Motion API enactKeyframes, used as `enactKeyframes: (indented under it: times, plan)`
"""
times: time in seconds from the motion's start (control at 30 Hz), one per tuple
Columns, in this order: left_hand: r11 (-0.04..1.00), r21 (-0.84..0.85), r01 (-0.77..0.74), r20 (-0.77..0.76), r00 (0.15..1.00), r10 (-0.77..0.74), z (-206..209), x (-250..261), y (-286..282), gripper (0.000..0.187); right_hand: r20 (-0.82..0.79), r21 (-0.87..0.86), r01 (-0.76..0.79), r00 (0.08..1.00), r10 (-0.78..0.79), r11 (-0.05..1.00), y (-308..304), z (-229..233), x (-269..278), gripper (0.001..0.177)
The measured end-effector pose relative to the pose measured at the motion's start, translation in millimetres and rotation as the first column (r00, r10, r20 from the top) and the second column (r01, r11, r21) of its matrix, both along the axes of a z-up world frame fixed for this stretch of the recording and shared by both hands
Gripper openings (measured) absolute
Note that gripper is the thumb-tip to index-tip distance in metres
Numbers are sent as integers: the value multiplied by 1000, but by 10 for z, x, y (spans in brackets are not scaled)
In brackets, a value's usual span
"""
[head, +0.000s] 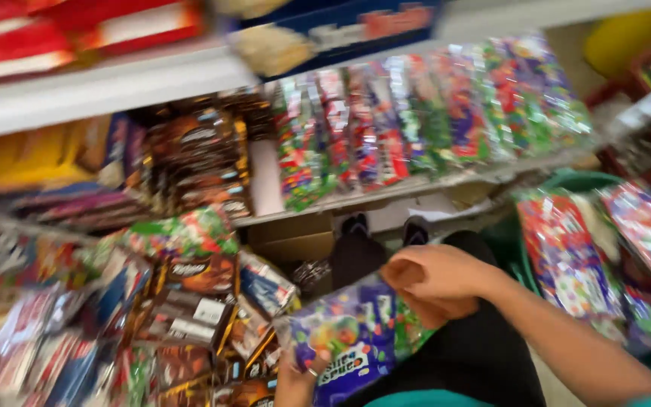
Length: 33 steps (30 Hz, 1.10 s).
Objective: Organizing and sorting packets of candy and chocolate bars on shelves in a retail environment.
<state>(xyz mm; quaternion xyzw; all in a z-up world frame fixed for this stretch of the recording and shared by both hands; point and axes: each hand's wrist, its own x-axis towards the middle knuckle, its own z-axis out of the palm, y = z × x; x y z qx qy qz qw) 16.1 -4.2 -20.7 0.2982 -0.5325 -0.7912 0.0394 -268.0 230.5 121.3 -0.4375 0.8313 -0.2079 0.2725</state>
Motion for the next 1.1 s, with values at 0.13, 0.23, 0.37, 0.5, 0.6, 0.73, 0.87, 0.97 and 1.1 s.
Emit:
enactKeyframes:
  times: [0.13,0.23,0.37,0.5,0.6,0.73,0.87,0.97,1.1]
  plan:
    - [990,-140,24,-120,992,-41,1028,-41,-63,71,-212,-154,-44,977,10,987,-174,913,61,67]
    - [927,-369,-68,-409,908,-96,1404,-244,-209,69,-449,-328,-162,894,-3,931,-451,1311,-94,59]
    - [461,-798,-388,-527,821,-221,1464,-758,-490,65,-705,-392,-378,709,-10,838,-1081,1325,-769,45]
    - [186,-895,-404,-435,884,-170,1262,-1526,-768,69,-788,-451,-463,608,-97,763,-1762,851,-1593,36]
    - [344,-844,-411,-476,870,-130,1037,-2040,-978,75,-779,-451,-449,619,-95,771,-1977,495,-2002,35]
    - [528,-814,-243,-425,868,-256,1225,-2324,-1161,85,-761,-445,-413,643,-92,795,-2123,415,-2225,33]
    - [660,-746,90,-278,858,-432,1060,-2570,-1479,94,-745,-436,-363,659,-104,823,-2174,344,-2478,32]
    - [698,-714,-55,-376,871,-317,888,-2953,-1707,84,-718,-429,-314,687,-109,847,-2134,222,-2540,31]
    - [580,-807,110,-80,953,-291,664,-3616,-1748,78,-694,-419,-251,709,-129,873,-2034,165,-2612,30]
